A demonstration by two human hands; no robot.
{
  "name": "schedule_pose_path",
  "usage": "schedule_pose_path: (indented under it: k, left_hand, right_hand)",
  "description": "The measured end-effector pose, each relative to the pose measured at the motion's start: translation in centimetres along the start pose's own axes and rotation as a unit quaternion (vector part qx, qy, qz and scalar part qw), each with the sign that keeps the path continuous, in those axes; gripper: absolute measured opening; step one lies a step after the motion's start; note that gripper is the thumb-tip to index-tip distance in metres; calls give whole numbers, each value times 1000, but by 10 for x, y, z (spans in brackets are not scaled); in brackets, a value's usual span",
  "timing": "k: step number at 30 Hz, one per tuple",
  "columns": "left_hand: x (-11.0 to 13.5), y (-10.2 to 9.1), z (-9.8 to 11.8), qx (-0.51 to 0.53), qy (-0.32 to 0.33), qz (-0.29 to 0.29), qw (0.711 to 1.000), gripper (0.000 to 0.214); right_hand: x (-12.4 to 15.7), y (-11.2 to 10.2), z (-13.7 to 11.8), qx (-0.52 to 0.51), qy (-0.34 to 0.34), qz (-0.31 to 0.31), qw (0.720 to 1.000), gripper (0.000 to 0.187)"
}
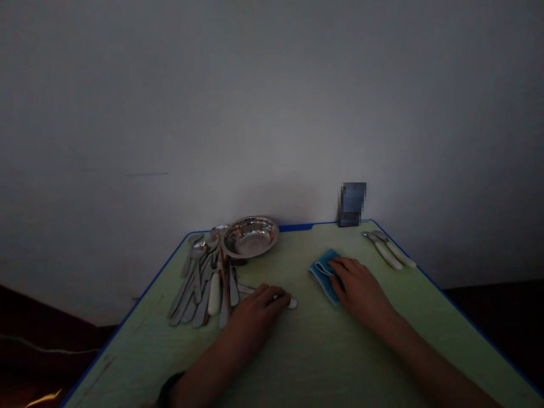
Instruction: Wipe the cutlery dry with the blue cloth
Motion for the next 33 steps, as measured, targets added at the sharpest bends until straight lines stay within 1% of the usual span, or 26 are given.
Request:
schedule_pose_path:
  k: [1,3,5,6,7,8,10,11,12,14,16,18,20,23,25,28,30,33]
  left_hand:
    - [1,-1,1,-1,5,8,1000,35]
    - [2,-7,0,-10,5,46,999,28]
    - [3,-20,-9,-36,-23,123,992,18]
    - [4,-29,-17,-52,-57,162,984,13]
    - [5,-41,-29,-73,-117,195,971,10]
    - [6,-53,-41,-93,-161,210,960,11]
    - [9,-79,-69,-125,-227,218,941,17]
    - [11,-91,-84,-140,-256,213,933,20]
    - [13,-101,-98,-150,-281,195,928,22]
    - [20,-113,-122,-152,-322,134,925,24]
    - [26,-113,-139,-136,-347,55,926,28]
    - [32,-106,-149,-119,-358,-16,926,31]
    - [36,-100,-154,-112,-367,-64,921,39]
    - [39,-96,-158,-112,-386,-112,909,47]
    - [37,-94,-159,-101,-391,-147,903,43]
    - [30,-89,-159,-60,-376,-197,903,30]
    - [25,-83,-159,-34,-369,-213,904,29]
    - [21,-74,-159,-5,-364,-216,906,29]
  right_hand:
    - [0,2,0,0,-4,2,1000,35]
    - [0,7,-1,-2,-9,10,1000,36]
    - [-3,13,-4,-5,-7,28,1000,36]
    - [-5,16,-6,-7,-6,37,999,37]
    - [-8,19,-9,-9,-7,46,999,37]
    - [-11,21,-12,-11,-9,52,999,38]
    - [-17,25,-18,-15,-16,62,998,39]
    - [-20,26,-20,-16,-17,66,998,39]
    - [-23,27,-21,-17,-17,70,997,40]
    - [-26,28,-21,-19,-17,74,997,40]
    - [-27,28,-20,-22,-22,73,997,40]
    - [-27,30,-17,-26,-26,72,997,40]
    - [-28,31,-15,-30,-28,70,997,40]
    - [-29,34,-13,-34,-31,64,997,41]
    - [-30,35,-13,-36,-32,62,997,41]
    - [-30,36,-14,-37,-34,62,997,41]
    - [-30,36,-15,-36,-34,61,997,41]
    - [-29,35,-16,-36,-33,62,997,41]
Point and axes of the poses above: each hand's wrist, its own x-axis away from the middle knuckle, its own y-axis out of the palm, z = x × y, the point moved 2 cm from there along -x, towards the middle knuckle, and after that the axes turned 10 degrees about y, right-handed, at the moved point
